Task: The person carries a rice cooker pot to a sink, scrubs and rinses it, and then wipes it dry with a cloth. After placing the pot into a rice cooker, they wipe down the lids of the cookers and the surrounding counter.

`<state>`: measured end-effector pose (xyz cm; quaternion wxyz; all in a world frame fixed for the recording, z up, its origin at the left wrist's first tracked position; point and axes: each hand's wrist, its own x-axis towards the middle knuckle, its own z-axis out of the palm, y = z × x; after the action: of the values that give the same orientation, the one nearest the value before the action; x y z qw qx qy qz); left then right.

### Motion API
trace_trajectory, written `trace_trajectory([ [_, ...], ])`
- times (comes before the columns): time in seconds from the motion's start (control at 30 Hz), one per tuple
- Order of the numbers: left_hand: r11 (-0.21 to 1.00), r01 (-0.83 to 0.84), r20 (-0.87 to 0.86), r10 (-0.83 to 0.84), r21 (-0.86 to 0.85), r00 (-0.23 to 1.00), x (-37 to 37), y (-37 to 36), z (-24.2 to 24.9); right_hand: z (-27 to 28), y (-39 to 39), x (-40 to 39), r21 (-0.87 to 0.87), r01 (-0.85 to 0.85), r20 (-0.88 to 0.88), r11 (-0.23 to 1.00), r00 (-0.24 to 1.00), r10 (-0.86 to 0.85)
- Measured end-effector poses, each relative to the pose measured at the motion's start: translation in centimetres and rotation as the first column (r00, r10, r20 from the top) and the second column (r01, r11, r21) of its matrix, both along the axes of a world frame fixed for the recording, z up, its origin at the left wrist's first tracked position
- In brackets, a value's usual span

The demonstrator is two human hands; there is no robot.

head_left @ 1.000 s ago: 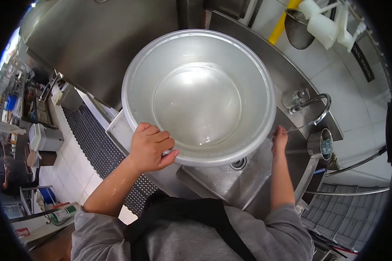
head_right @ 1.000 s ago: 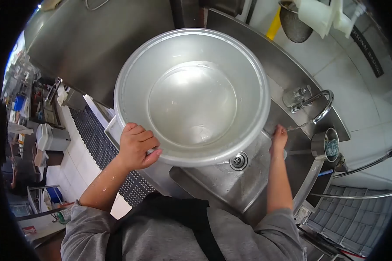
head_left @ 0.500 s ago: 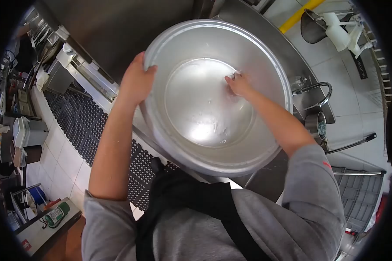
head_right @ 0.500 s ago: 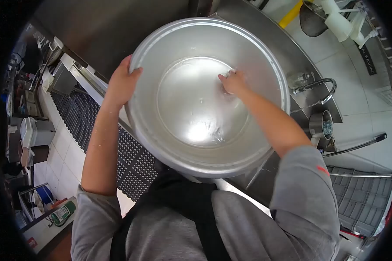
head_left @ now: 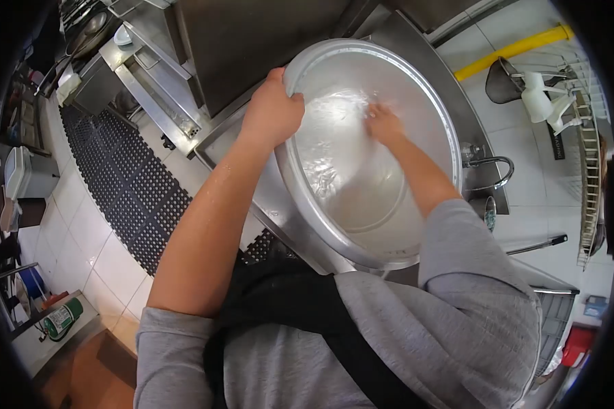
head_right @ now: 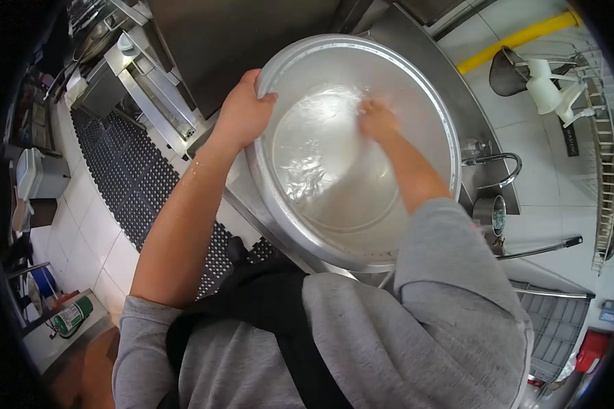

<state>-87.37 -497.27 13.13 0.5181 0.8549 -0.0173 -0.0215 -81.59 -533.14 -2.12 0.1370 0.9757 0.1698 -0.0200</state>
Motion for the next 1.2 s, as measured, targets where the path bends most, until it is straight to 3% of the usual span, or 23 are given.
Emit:
trace_trajectory([
  [0.03, 1.0, -0.01, 0.011, 0.011, -0.014, 1.0, -0.1, -0.1, -0.2, 5.5, 0.0, -3.0, -0.102, 0.192, -0.241, 0.976, 0.947, -0.211],
  [0.07, 1.0, -0.01, 0.003, 0.01, -0.026, 1.0, -0.3, -0.1, -0.3, 0.6, -7.4, -4.7, -0.239, 0.018, -0.201, 0.971, 0.977, -0.068],
  [0.1, 0.997, -0.033, -0.007, 0.032, -0.077, 0.999, -0.5, -0.2, -0.2, 1.5, -7.1, -9.2, -0.288, 0.187, -0.312, 0.939, 0.909, -0.276],
  [0.13, 0.991, -0.055, -0.014, 0.054, -0.124, 0.998, -0.4, -0.2, -0.1, 4.3, -4.4, -13.4, -0.172, 0.256, -0.567, 0.951, 0.764, -0.308],
  [0.2, 0.986, -0.066, 0.019, 0.07, -0.155, 0.997, -0.3, -0.3, -0.7, 5.4, 2.5, -18.9, -0.188, -0.139, -0.866, 0.972, 0.491, -0.097],
  [0.3, 0.979, -0.07, 0.041, 0.079, -0.193, 0.996, -0.5, -0.6, -0.6, 4.1, 14.8, -16.7, 0.333, -0.045, -0.766, 0.942, 0.569, 0.298],
  [0.33, 0.978, -0.078, 0.031, 0.085, -0.191, 0.996, -0.4, -0.5, -0.4, 2.7, 16.9, -14.4, 0.574, 0.142, -0.617, 0.806, 0.722, 0.312],
  [0.37, 0.976, -0.07, 0.032, 0.078, -0.204, 0.996, -0.2, -0.5, -0.9, 0.4, 17.9, -11.1, 0.722, -0.113, -0.272, 0.682, 0.861, 0.43],
  [0.4, 0.978, -0.076, 0.026, 0.083, -0.196, 0.996, -0.2, -0.5, -1.0, 2.1, 18.9, -8.4, 0.818, 0.031, -0.247, 0.575, 0.921, 0.301],
  [0.47, 0.985, -0.087, 0.03, 0.092, -0.147, 0.995, -0.3, -0.4, -1.2, 0.2, 13.3, -2.9, 0.585, -0.182, 0.111, 0.791, 0.983, 0.144],
  [0.6, 0.978, -0.098, 0.046, 0.108, -0.184, 0.993, -0.5, -0.3, -0.9, -1.2, 2.6, -8.3, 0.486, 0.329, 0.025, 0.81, 0.921, -0.389],
  [0.67, 0.98, -0.065, 0.019, 0.07, -0.189, 0.997, -0.4, -0.5, -0.9, -2.5, 6.2, -11.8, 0.32, 0.334, 0.058, 0.887, 0.927, -0.37],
  [0.73, 0.982, -0.042, 0.019, 0.046, -0.182, 0.999, -0.3, -0.5, -0.7, 0.3, 12.3, -13.8, 0.412, -0.088, 0.038, 0.907, 0.996, 0.079],
  [0.8, 0.986, -0.035, 0.012, 0.037, -0.162, 0.999, 0.0, -0.3, -0.8, 1.8, 17.5, -10.7, 0.217, -0.272, -0.1, 0.937, 0.949, 0.299],
  [0.87, 0.995, -0.022, 0.039, 0.026, -0.099, 0.999, 0.2, -0.2, -1.3, 1.4, 16.4, -3.7, 0.482, 0.367, -0.321, 0.796, 0.919, -0.229],
  [0.9, 0.995, -0.025, 0.033, 0.028, -0.097, 0.999, 0.2, -0.1, -1.4, -0.9, 11.1, -1.0, 0.485, 0.021, 0.053, 0.874, 0.997, -0.053],
  [0.93, 0.991, 0.007, 0.021, -0.004, -0.131, 1.0, 0.2, -0.1, -1.4, 1.3, 5.1, -0.2, -0.206, -0.216, 0.297, 0.954, 0.916, 0.272],
  [0.97, 0.984, 0.028, 0.016, -0.026, -0.175, 1.0, 0.3, -0.1, -1.3, 6.1, 0.0, 0.0, -0.416, -0.238, -0.048, 0.878, 0.97, 0.24],
  [1.0, 0.983, 0.012, 0.012, -0.01, -0.183, 1.0, 0.3, -0.2, -1.2, 8.6, -7.0, -0.4, -0.63, -0.405, -0.12, 0.663, 0.894, 0.432],
  [1.1, 0.987, -0.027, 0.006, 0.029, -0.157, 1.0, -0.3, -1.4, -0.9, 13.2, -8.6, -9.8, -0.661, -0.283, -0.395, 0.695, 0.918, -0.002],
  [1.13, 0.987, -0.023, 0.011, 0.025, -0.157, 1.0, -0.4, -1.4, -1.1, 13.2, -8.5, -14.0, -0.57, -0.195, -0.543, 0.798, 0.818, -0.188],
  [1.17, 0.982, -0.02, 0.022, 0.024, -0.186, 0.999, -0.3, -1.5, -1.3, 15.4, -2.2, -17.5, -0.548, 0.011, -0.696, 0.836, 0.548, -0.463],
  [1.2, 0.976, -0.014, 0.033, 0.022, -0.216, 0.999, -0.2, -1.7, -1.3, 14.8, 1.7, -20.0, -0.428, 0.031, -0.861, 0.903, 0.288, -0.418],
])
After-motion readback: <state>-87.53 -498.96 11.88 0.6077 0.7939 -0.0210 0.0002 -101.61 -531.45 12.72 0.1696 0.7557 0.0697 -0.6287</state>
